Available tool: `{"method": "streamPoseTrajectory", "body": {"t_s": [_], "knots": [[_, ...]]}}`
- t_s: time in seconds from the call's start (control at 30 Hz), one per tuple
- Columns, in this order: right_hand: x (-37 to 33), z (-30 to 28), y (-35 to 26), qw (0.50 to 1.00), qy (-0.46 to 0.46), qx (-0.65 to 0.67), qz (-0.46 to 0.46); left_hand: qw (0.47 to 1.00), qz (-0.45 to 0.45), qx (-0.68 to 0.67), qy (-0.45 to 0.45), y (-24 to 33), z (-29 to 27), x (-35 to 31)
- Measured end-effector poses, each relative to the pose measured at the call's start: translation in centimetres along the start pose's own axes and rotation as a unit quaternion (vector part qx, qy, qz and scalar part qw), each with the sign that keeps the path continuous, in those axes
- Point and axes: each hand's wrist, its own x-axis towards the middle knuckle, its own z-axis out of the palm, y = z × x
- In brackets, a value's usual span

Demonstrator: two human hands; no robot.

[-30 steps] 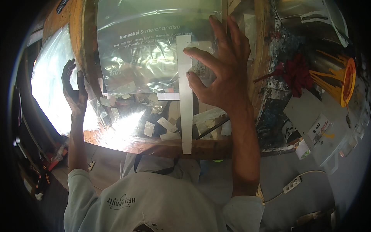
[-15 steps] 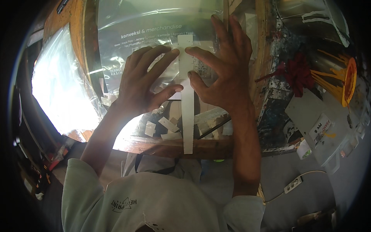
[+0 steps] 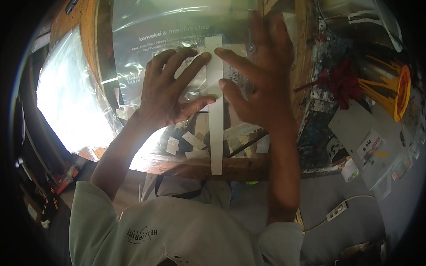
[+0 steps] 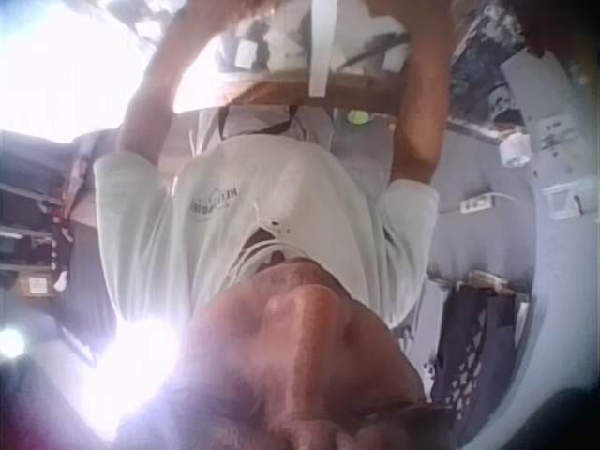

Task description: The person prepares a plastic shipping bag by hand by applying white adhesive strips to its surface and سپس positioning the bag on a printing press.

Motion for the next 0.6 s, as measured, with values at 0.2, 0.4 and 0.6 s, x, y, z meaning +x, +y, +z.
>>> {"method": "streamPoseTrajectory", "body": {"t_s": [0.2, 0.4, 0.6], "knots": [[-5.0, -4.2, -3.7, 0.945, 0.181, -0.025, 0.273, 1.0, 0.006, 0.007, 0.008, -0.2, 0.2, -0.1], [-11.0, -3.4, -9.3, 0.847, -0.035, -0.094, 0.522, 1.0, 0.015, 0.007, 0.007, -0.3, 0.0, 0.0], [-12.3, -0.9, -10.7, 0.847, 0.031, -0.053, 0.528, 1.0, 0.018, 0.011, 0.011, -0.4, 0.3, -0.3]]}}
